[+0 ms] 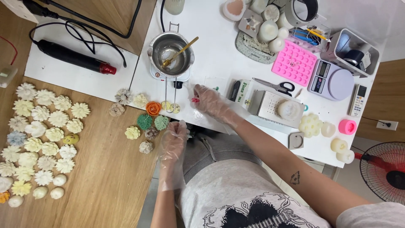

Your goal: Creating and arranging decorative wax flowers at a workbench.

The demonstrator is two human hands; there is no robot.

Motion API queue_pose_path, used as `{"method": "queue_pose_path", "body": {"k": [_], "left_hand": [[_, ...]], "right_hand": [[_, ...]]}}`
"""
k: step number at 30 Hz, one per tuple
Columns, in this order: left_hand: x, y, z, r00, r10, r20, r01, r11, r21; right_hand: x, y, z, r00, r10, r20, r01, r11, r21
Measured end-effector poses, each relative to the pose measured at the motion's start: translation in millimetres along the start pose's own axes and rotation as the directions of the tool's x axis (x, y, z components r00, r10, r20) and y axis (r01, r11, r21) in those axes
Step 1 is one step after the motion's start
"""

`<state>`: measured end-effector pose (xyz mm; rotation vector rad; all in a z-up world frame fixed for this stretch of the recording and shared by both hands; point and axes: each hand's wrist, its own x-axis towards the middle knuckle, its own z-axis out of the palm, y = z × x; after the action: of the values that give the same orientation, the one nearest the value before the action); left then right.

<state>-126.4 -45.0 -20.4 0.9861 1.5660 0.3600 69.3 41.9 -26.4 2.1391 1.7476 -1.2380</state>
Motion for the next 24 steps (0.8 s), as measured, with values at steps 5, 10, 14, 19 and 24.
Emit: {"method": "queue_pose_path", "body": {"k": [5, 10, 14, 19, 24], "left_hand": [[-0.1, 50.2, 10.8, 1.000, -0.012, 0.026, 0.020, 0.941, -0.337], [18.9, 70.1, 37.1, 0.980, 0.081, 0.184, 0.026, 0.858, -0.512], [43.4, 52.0, 61.3, 0.951, 0.305, -0.057, -0.275, 0.748, -0.604], [15.7, 116.1, 53.9, 0.999, 0.049, 0.009, -0.036, 0.841, -0.540], [2.7, 144.4, 67.9, 0.968, 0.248, -0.031, -0.234, 0.853, -0.467]], "right_hand": [[-30.9, 15.8, -10.1, 0.973, -0.184, -0.141, 0.217, 0.939, 0.266], [-78.5, 7.2, -38.6, 0.845, -0.393, -0.363, 0.527, 0.727, 0.440], [-106.2, 1.1, -67.1, 0.951, -0.179, -0.252, 0.303, 0.708, 0.638], [-128.8, 1.7, -85.9, 0.972, 0.072, -0.221, 0.046, 0.871, 0.489], [-129.1, -1.5, -85.6, 0.932, -0.060, -0.358, 0.228, 0.863, 0.451]]}}
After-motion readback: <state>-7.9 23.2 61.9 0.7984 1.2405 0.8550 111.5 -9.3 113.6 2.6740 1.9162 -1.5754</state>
